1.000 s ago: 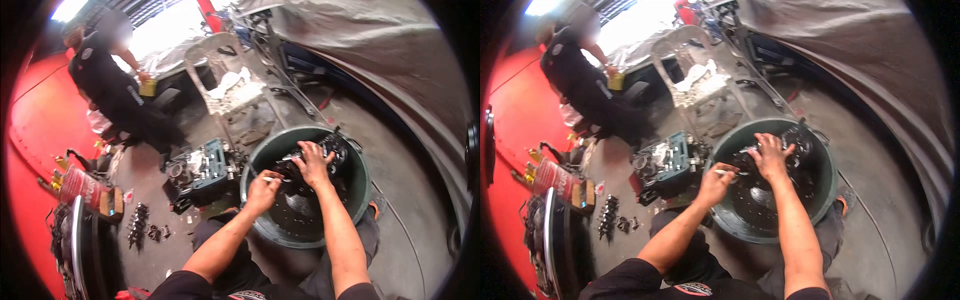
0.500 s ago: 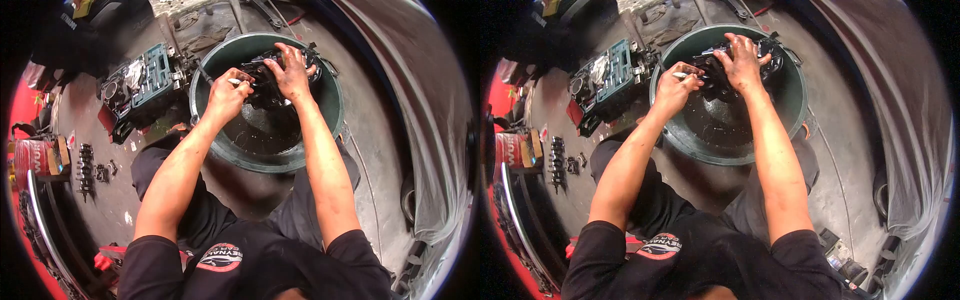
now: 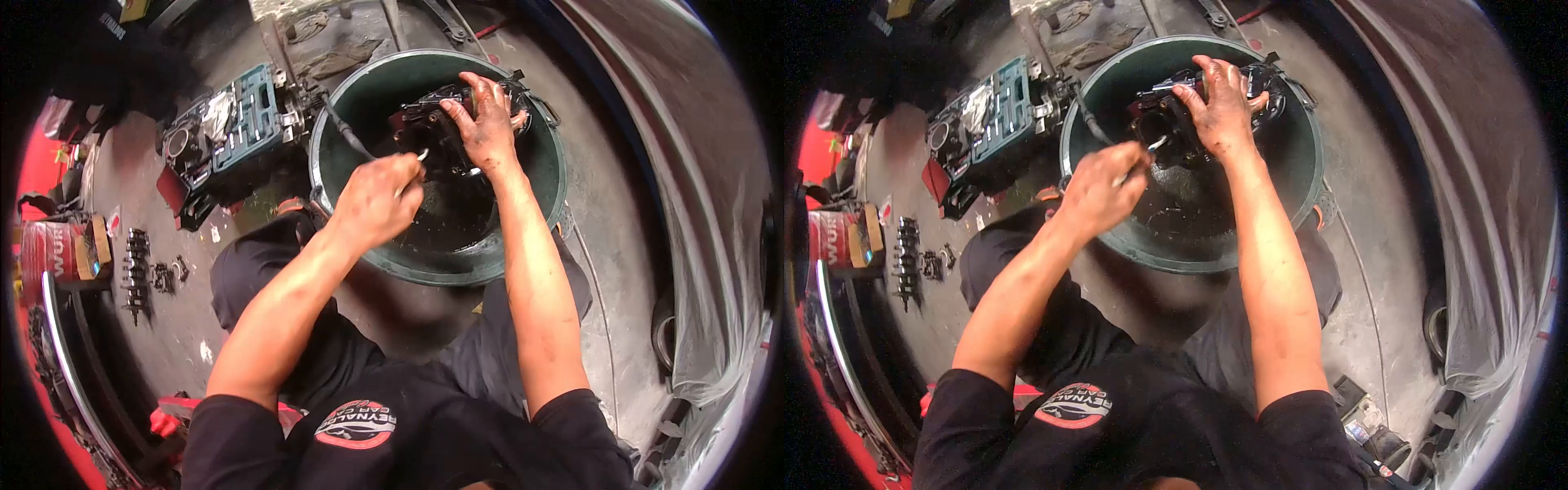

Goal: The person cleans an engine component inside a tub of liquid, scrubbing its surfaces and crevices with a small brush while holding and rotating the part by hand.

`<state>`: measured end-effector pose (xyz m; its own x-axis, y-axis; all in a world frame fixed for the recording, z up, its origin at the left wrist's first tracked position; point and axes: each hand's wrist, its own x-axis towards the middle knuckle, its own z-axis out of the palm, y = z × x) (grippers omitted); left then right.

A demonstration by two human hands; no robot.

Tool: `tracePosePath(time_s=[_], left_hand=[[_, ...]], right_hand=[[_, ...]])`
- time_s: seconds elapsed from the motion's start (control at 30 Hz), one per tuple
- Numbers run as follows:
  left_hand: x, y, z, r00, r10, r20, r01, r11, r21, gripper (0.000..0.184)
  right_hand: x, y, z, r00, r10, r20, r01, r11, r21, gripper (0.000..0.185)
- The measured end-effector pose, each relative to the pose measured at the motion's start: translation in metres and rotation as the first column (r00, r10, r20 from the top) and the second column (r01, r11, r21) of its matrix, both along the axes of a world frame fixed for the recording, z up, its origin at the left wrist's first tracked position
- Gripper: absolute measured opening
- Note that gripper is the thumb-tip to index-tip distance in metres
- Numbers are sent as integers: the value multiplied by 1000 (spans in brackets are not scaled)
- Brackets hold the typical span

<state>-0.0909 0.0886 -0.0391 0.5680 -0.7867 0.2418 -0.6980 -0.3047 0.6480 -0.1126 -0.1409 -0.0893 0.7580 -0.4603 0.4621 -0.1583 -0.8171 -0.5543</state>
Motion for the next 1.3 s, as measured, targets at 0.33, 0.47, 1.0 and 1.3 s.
tracePosePath(time_s=[0.33,0.47,1.0,1.3], left_hand=[[20,3,-26,920,78,-384,-155,973,-172,16],[42,-13,-47,760,57,-648,-262,939,-224,19],[2,15,11,932,135,-335,-198,967,-160,18],[11,13,10,993,53,-106,-62,994,-86,12]], right_hand=[[2,8,5,999,-39,-11,39,999,-27,53],[2,9,9,1000,6,-12,-5,999,54,51],[0,7,8,1000,-15,-21,15,1000,-21,54],[-2,5,1,999,-16,30,18,998,-52,52]])
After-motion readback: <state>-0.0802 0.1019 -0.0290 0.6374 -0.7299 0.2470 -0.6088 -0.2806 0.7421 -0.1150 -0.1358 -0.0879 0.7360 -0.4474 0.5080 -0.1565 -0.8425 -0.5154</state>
